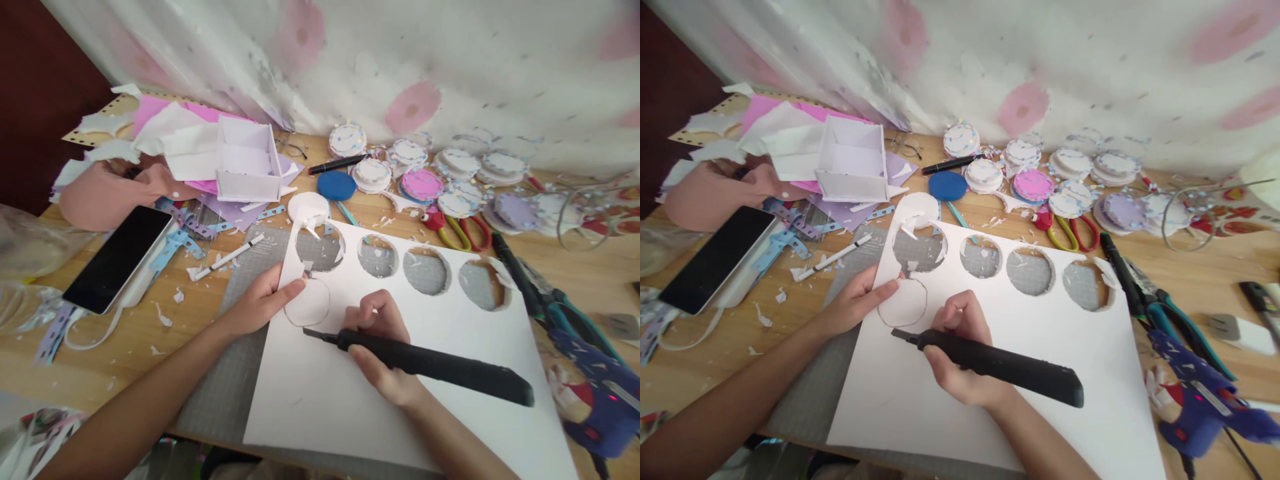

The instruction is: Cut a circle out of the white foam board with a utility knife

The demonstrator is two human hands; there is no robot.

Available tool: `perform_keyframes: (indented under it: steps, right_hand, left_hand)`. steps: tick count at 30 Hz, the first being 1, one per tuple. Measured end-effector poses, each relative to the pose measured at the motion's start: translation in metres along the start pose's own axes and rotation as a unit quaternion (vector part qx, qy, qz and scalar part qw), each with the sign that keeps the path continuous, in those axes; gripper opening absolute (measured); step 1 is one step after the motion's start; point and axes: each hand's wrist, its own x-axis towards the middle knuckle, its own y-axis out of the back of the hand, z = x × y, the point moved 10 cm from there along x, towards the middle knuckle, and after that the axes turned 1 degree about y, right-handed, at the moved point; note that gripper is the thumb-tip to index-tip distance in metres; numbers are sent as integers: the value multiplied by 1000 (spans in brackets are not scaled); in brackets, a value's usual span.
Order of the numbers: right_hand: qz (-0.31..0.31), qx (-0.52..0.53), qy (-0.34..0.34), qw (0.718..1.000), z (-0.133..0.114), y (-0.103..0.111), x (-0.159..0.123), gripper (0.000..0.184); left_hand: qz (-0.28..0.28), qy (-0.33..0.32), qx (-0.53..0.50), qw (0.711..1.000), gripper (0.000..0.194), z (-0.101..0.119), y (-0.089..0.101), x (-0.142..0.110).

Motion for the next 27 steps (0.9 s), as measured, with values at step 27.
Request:
perform_keyframes:
  steps: [27]
  right_hand:
    - [-8,-26,-57,998,11,-4,2,24]
  left_hand:
    - [-10,8,-8,1000,34,-4,-2,3]
